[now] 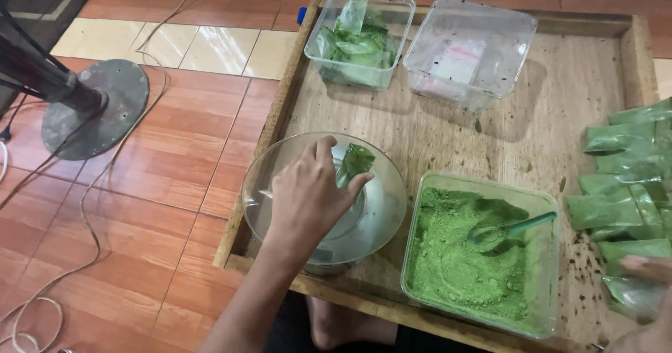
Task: The person is manually filling small green pouches with a green powder using a small scoop, working on a wooden tray.
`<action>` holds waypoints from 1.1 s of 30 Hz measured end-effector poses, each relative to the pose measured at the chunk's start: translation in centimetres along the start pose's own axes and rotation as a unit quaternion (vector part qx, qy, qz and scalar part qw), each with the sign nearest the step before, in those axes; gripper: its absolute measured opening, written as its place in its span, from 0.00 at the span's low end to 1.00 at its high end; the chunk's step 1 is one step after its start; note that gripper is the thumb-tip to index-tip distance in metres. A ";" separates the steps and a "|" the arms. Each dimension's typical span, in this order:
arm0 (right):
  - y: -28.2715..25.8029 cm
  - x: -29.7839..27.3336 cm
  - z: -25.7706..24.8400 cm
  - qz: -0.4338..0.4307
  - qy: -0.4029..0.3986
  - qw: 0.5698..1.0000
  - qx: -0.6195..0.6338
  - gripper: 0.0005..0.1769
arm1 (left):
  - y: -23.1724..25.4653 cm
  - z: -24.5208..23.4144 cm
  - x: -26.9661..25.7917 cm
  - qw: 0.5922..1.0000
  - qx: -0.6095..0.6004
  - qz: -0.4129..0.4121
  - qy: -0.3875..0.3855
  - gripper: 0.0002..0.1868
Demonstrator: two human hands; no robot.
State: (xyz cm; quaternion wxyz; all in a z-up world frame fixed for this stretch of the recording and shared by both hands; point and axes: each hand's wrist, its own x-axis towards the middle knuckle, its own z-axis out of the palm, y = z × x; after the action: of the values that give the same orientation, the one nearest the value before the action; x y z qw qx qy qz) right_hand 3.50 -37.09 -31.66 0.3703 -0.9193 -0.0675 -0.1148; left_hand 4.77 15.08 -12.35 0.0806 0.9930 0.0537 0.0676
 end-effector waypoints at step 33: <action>-30.0 -0.6 -2.5 -0.182 0.245 0.947 0.098 0.11 | 23.2 0.1 10.5 0.885 -0.310 0.319 -0.137 0.21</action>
State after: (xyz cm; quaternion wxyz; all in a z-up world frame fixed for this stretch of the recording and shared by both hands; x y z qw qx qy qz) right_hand -3.71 -17.35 -10.13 0.4366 -0.7939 -0.1519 -0.3951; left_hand 17.37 -6.43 -7.28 0.3648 0.8802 -0.3017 -0.0342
